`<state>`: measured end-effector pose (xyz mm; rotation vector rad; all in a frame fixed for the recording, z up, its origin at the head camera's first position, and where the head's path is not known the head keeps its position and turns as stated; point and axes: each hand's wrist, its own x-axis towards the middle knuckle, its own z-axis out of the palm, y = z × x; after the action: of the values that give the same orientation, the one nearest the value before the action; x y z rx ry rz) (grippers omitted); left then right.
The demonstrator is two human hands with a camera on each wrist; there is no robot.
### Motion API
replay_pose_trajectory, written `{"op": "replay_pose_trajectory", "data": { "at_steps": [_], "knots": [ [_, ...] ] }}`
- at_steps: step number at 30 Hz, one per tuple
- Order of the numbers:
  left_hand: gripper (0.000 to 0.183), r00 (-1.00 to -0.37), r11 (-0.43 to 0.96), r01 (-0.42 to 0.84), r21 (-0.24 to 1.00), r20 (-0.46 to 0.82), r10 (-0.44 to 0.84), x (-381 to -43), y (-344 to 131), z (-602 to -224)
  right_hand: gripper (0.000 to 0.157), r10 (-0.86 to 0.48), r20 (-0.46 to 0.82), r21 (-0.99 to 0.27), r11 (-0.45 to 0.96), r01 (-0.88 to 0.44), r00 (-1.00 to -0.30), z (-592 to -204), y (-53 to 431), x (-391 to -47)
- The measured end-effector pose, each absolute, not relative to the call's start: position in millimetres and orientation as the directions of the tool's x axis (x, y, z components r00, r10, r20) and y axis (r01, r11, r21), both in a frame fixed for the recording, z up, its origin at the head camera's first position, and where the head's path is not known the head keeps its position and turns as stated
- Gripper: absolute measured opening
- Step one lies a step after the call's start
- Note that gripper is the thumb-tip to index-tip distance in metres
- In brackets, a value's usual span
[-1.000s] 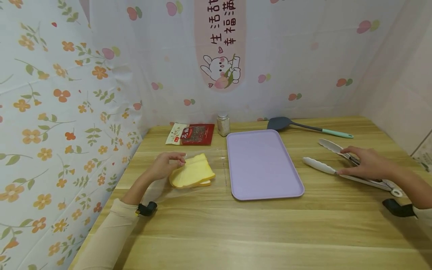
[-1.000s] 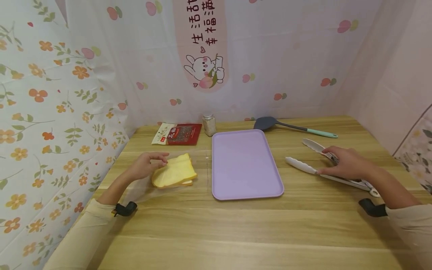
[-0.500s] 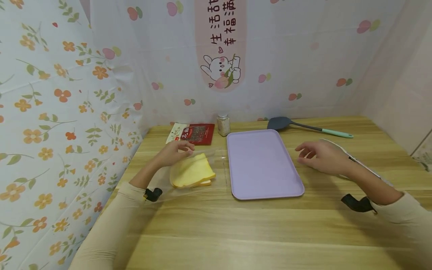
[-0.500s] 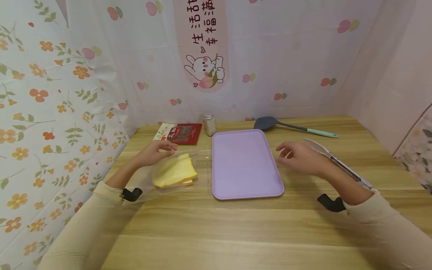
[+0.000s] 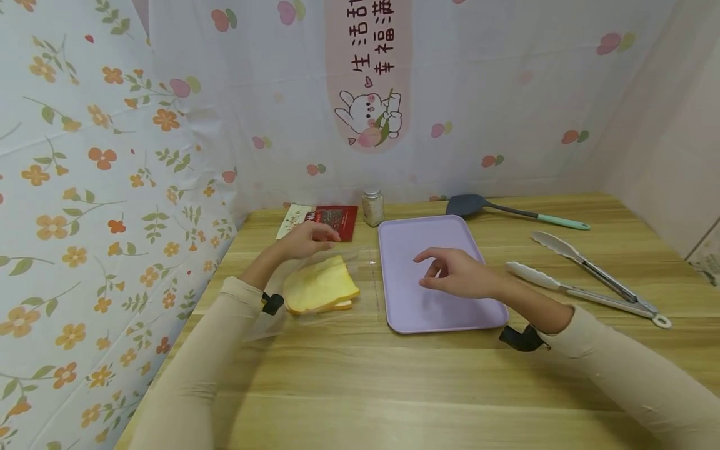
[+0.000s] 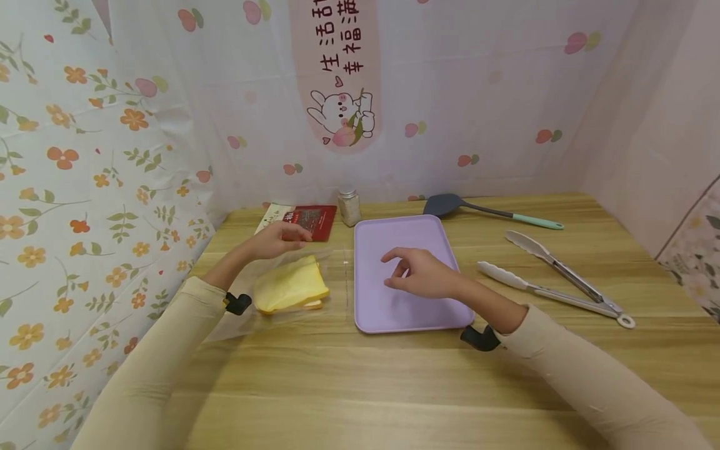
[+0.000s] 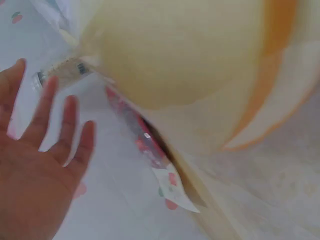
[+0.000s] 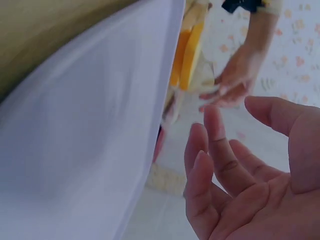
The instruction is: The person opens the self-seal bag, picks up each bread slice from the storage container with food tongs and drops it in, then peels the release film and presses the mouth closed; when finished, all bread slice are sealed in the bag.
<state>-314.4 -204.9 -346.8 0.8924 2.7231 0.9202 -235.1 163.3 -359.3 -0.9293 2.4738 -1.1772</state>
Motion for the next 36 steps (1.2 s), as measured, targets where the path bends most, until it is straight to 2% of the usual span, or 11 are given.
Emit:
{"op": "replay_pose_trajectory", "data": {
  "at_steps": [5, 13, 17, 23, 29, 36],
  "knots": [
    [0.019, -0.806, 0.635, 0.504, 0.585, 0.054, 0.59, -325.6, -200.6, -351.5, 0.042, -0.643, -0.132, -0.908, 0.384, -0.168, -0.755, -366.1, 131.4, -225.1],
    [0.022, -0.783, 0.632, 0.468, 0.617, -0.042, 0.62, -335.6, -194.2, -358.0, 0.057, -0.648, -0.296, -0.94, 0.328, 0.094, -0.702, -386.7, 82.0, -203.6],
    [0.022, -0.791, 0.649, 0.415, 0.638, -0.1, 0.604, -338.7, -189.8, -361.1, 0.062, -0.659, -0.321, -0.941, 0.3, 0.154, -0.68, -389.9, 68.3, -198.2],
    [0.021, -0.811, 0.677, 0.348, 0.649, -0.154, 0.565, -341.2, -184.4, -362.1, 0.062, -0.667, -0.363, -0.931, 0.29, 0.221, -0.651, -388.8, 61.2, -191.0],
    [0.022, -0.813, 0.696, 0.289, 0.658, -0.215, 0.541, -342.2, -183.5, -360.8, 0.057, -0.684, -0.395, -0.918, 0.29, 0.269, -0.613, -393.1, 58.1, -186.4],
    [0.022, -0.8, 0.703, 0.271, 0.657, -0.252, 0.544, -345.7, -182.4, -363.7, 0.05, -0.687, -0.381, -0.922, 0.23, 0.312, -0.619, -397.0, 55.2, -185.8]
  ]
}}
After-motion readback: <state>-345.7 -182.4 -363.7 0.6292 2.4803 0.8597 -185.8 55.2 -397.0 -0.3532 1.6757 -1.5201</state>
